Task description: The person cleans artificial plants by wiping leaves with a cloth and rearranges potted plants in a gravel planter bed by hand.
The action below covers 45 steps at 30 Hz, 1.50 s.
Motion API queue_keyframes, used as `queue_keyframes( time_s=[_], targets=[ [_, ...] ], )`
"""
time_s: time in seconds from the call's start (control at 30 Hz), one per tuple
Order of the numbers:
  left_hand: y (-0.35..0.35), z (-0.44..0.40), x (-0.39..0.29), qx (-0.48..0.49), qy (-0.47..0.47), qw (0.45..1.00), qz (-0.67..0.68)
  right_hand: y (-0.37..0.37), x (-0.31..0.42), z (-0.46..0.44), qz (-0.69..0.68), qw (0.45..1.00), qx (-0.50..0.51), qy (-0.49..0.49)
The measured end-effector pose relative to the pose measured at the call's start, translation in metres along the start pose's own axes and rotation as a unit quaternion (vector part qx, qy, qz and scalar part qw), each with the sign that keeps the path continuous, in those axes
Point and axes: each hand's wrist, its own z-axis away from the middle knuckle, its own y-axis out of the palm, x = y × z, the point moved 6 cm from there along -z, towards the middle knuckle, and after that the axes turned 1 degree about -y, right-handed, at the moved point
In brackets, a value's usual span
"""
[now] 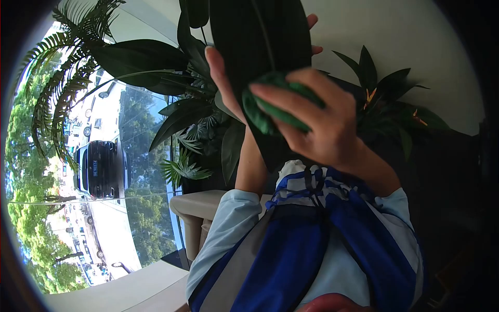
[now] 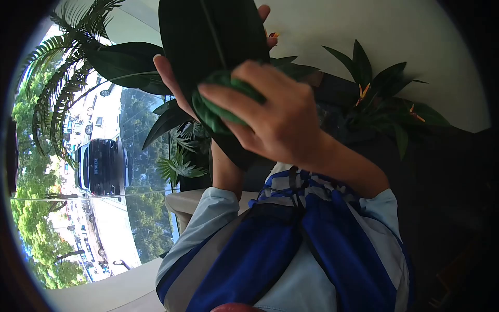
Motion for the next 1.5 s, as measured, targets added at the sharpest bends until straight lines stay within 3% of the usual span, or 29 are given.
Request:
queue_keyframes(
  time_s=[0.03,0.07,0.1,0.17,0.2,0.23,0.3,0.43,0.5,0.53,0.63,0.7,0.77,0.8,0.83,0.9,0.97,1.03,1.07,1.1,1.17,1.2,1.23,1.3,1.37,1.43,1.5],
  targets=[
    [-0.002,0.001,0.005,-0.018,-0.007,0.999,-0.049,-0.002,-0.007,-0.011,-0.002,1.0,0.001,0.004],
    [0.002,0.0,0.008,-0.002,0.006,0.976,0.216,-0.008,-0.014,-0.022,0.026,0.999,-0.016,0.02],
    [-0.002,-0.005,0.009,-0.006,0.007,0.977,0.215,-0.012,-0.017,-0.026,0.054,0.997,-0.032,0.035],
    [0.005,-0.015,0.0,0.129,0.059,0.985,0.101,-0.009,-0.009,-0.016,0.052,0.998,-0.025,0.032],
    [0.002,-0.018,-0.007,0.007,0.036,0.999,-0.026,-0.006,-0.004,-0.005,0.027,0.999,-0.012,0.018],
    [0.006,-0.025,-0.013,0.007,0.039,0.999,-0.029,-0.006,0.002,0.005,0.001,1.0,0.001,0.002],
    [0.02,-0.035,-0.013,0.094,-0.012,0.987,0.13,-0.004,0.003,0.011,-0.003,0.999,0.03,0.008],
    [0.011,-0.033,0.002,-0.011,0.026,0.999,-0.023,-0.01,-0.024,-0.019,0.029,0.999,0.002,0.041],
    [0.008,-0.037,0.011,0.023,0.0,1.0,0.007,-0.014,-0.033,-0.031,0.026,0.997,-0.064,0.031],
    [0.005,-0.038,0.014,0.018,0.011,1.0,0.016,-0.011,-0.041,-0.026,-0.001,0.996,-0.009,0.091],
    [-0.03,-0.046,0.029,-0.011,-0.031,0.995,0.097,-0.007,-0.053,-0.03,0.056,0.994,-0.046,0.077],
    [-0.073,-0.051,0.037,-0.005,-0.036,0.995,0.088,0.0,-0.067,-0.027,0.046,0.993,-0.039,0.097],
    [-0.111,-0.059,0.04,0.088,0.008,0.996,-0.022,0.004,-0.071,-0.027,0.041,0.992,-0.039,0.112],
    [-0.093,-0.054,0.039,0.069,-0.026,0.995,0.07,0.005,-0.065,-0.026,0.028,0.993,-0.05,0.101],
    [-0.071,-0.054,0.036,0.071,-0.025,0.995,0.071,0.006,-0.061,-0.025,0.015,0.994,-0.062,0.087],
    [-0.051,-0.058,0.025,-0.045,0.03,0.999,0.0,0.01,-0.065,-0.011,-0.004,0.994,-0.061,0.096],
    [-0.062,-0.061,0.019,-0.066,0.04,0.996,-0.052,0.011,-0.062,0.002,-0.024,0.992,-0.061,0.104],
    [-0.065,-0.064,0.017,-0.025,0.038,0.998,-0.046,0.01,-0.05,0.01,-0.053,0.991,-0.057,0.106],
    [-0.069,-0.071,0.017,0.232,0.087,0.967,-0.054,0.011,-0.048,0.011,-0.055,0.991,-0.059,0.109],
    [-0.065,-0.069,0.019,0.235,0.087,0.967,-0.055,0.01,-0.052,0.009,-0.055,0.991,-0.062,0.107],
    [-0.078,-0.065,0.032,0.035,0.023,0.984,0.173,0.012,-0.063,0.004,-0.019,0.99,-0.071,0.121],
    [-0.088,-0.06,0.023,-0.033,-0.046,0.997,-0.053,0.014,-0.067,-0.001,-0.02,0.99,-0.075,0.117],
    [-0.083,-0.06,0.021,-0.025,-0.045,0.997,-0.055,0.015,-0.073,-0.006,-0.012,0.99,-0.091,0.11],
    [-0.046,-0.053,0.003,-0.082,0.037,0.941,-0.326,0.014,-0.083,-0.018,0.002,0.989,-0.113,0.099],
    [-0.045,-0.041,0.009,-0.087,0.055,0.958,-0.267,0.012,-0.089,-0.03,0.043,0.984,-0.135,0.111],
    [-0.041,-0.028,0.019,-0.12,0.068,0.989,-0.044,0.016,-0.085,-0.033,0.054,0.985,-0.126,0.105],
    [-0.048,-0.029,0.012,-0.088,0.081,0.992,-0.034,0.02,-0.08,-0.031,0.061,0.987,-0.113,0.098]
  ],
)
